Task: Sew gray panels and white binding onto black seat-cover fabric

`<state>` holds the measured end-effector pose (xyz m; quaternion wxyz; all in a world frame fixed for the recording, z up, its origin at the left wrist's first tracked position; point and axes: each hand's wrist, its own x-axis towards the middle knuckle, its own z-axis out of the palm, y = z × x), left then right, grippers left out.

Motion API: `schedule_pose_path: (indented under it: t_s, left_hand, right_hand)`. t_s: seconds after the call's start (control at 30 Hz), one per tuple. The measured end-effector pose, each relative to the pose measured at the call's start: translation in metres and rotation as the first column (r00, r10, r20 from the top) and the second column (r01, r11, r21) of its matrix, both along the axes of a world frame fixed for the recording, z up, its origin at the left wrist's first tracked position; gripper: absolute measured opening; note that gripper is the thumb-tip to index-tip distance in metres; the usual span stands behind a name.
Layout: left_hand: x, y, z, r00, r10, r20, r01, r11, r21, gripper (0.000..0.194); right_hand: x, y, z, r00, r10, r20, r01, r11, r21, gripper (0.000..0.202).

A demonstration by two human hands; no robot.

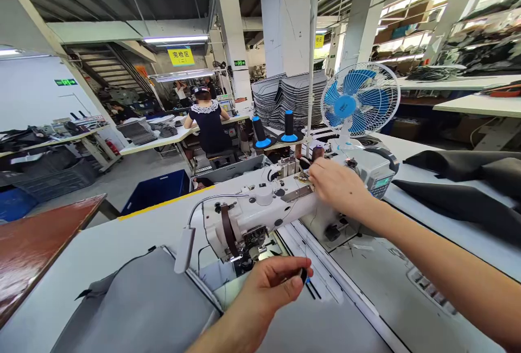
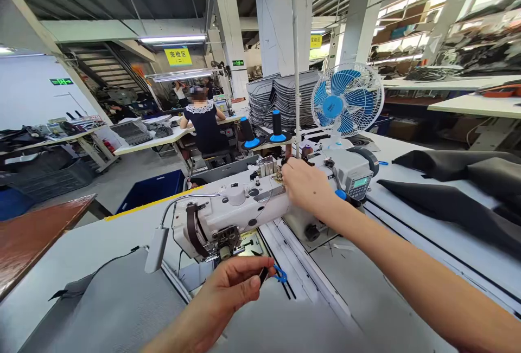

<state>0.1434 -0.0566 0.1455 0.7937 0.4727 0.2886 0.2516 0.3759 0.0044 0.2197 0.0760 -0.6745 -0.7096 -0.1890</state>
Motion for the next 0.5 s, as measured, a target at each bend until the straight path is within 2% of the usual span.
schedule_pose_path:
  t_s: [0.07, 0.13, 0.3, 0.4, 0.5]
  left_hand:
    - [-0.001, -0.002, -0.001, 0.997, -0.073, 0.014, 0.073, 0.997, 0.016, 0.046]
    - [0.001, -0.005, -0.002, 0.983, -0.184, 0.000, 0.184, 0.982, 0.031, 0.048]
    - [0.005, -0.017, -0.010, 0.936, -0.338, -0.099, 0.350, 0.923, 0.161, 0.055]
    - [0.001, -0.024, -0.021, 0.925, -0.343, -0.166, 0.377, 0.886, 0.270, 0.056]
    - [-0.006, -0.026, -0.032, 0.936, -0.275, -0.218, 0.346, 0.827, 0.443, 0.049]
  right_hand:
    - [0.013, -0.006, -0.001, 0.996, -0.016, -0.087, 0.009, 0.997, -0.079, 0.022]
    - [0.029, -0.002, 0.004, 0.986, -0.022, -0.164, 0.004, 0.994, -0.109, 0.020]
    - [0.051, 0.036, 0.019, 0.968, 0.025, -0.249, -0.059, 0.990, -0.131, 0.023]
    - [0.052, 0.053, 0.023, 0.952, 0.134, -0.274, -0.190, 0.964, -0.186, 0.042]
    - [0.056, 0.056, 0.026, 0.929, 0.266, -0.258, -0.332, 0.906, -0.263, 0.052]
